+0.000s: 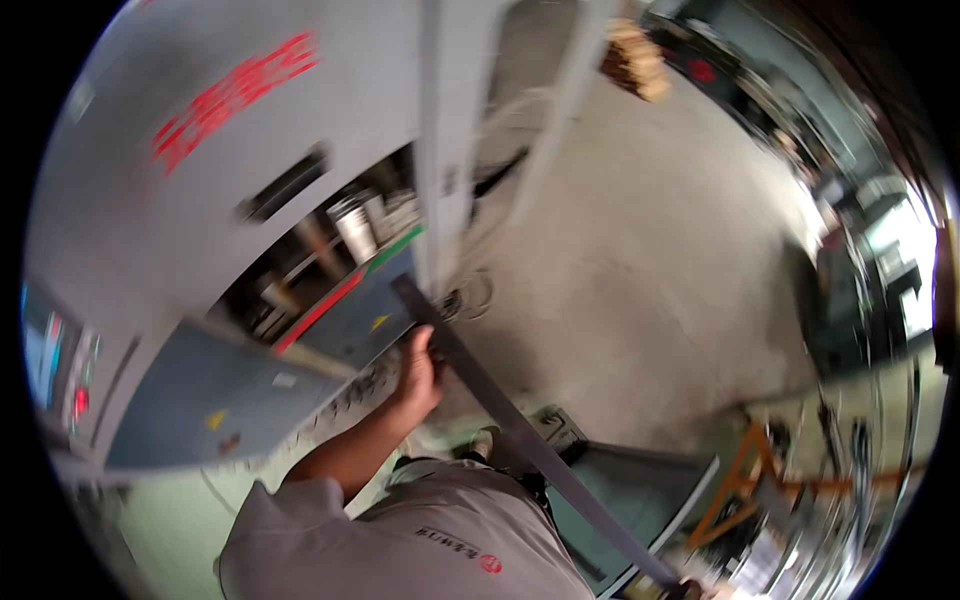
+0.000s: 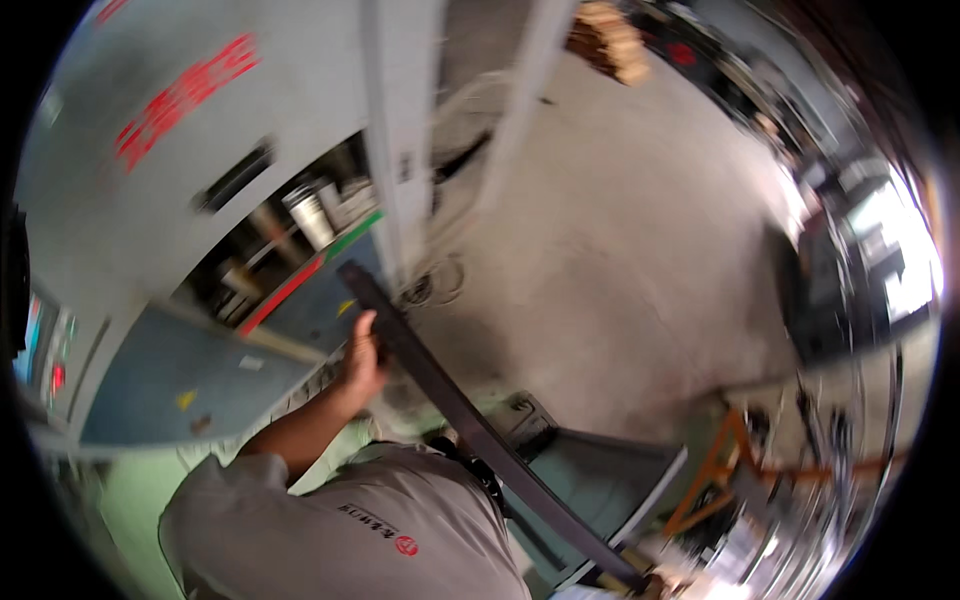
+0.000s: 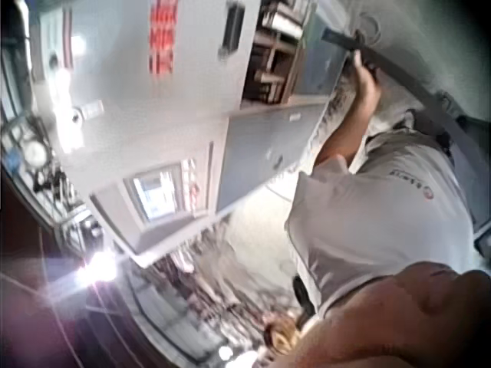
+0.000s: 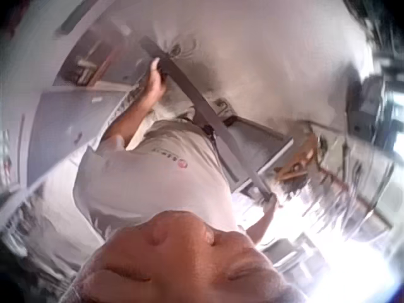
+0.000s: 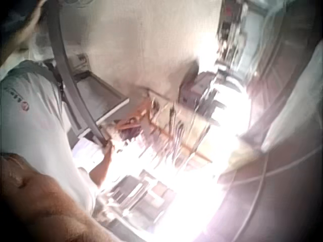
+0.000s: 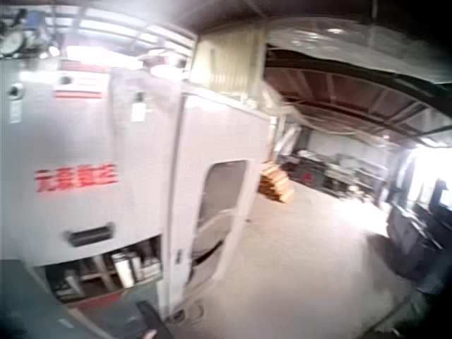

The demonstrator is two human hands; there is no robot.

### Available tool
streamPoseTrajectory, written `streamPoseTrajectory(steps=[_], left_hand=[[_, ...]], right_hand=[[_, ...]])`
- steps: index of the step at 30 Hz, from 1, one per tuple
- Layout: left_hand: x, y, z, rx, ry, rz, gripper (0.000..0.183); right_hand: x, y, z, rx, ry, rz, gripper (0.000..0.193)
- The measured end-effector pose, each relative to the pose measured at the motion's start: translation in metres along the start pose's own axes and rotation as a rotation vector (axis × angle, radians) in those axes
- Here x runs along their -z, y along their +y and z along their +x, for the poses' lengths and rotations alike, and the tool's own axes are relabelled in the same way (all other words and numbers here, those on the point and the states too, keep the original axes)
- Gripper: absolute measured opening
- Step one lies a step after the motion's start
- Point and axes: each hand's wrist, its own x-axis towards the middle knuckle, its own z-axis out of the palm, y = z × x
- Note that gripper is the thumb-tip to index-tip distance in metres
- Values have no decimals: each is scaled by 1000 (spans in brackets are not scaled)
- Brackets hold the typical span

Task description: The person uses a drill to secure fasteners onto a long metal beam, then moves to a large industrial machine to process a curved metal component, and finally places the metal parts onto a storage rack.

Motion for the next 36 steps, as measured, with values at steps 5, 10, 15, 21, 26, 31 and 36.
streamPoseTrajectory(steps=[5, 10, 15, 21, 26, 31, 36], left_hand=[[60, 20, -18, -153, 23, -87, 24], [53, 42, -13, -241, 62, -80, 23], [29, 61, -6, -236, 52, -24, 22], [49, 70, 17, -267, 52, 14, 31], [53, 76, 28, -244, 99, 31, 29], [59, 86, 33, -243, 95, 59, 29], [70, 102, 37, -268, 164, 27, 34]], right_hand=[[-10, -29, 61, -52, -201, 349, 27], [-1, -93, 82, 554, -278, 62, 30], [-33, -66, 133, 487, -292, -225, 27], [-24, -96, 128, 737, -288, -184, 29], [-5, -131, 102, 608, -435, -19, 31], [-4, -170, 76, 514, -475, -196, 35], [7, -233, 41, 553, -438, -362, 33]])
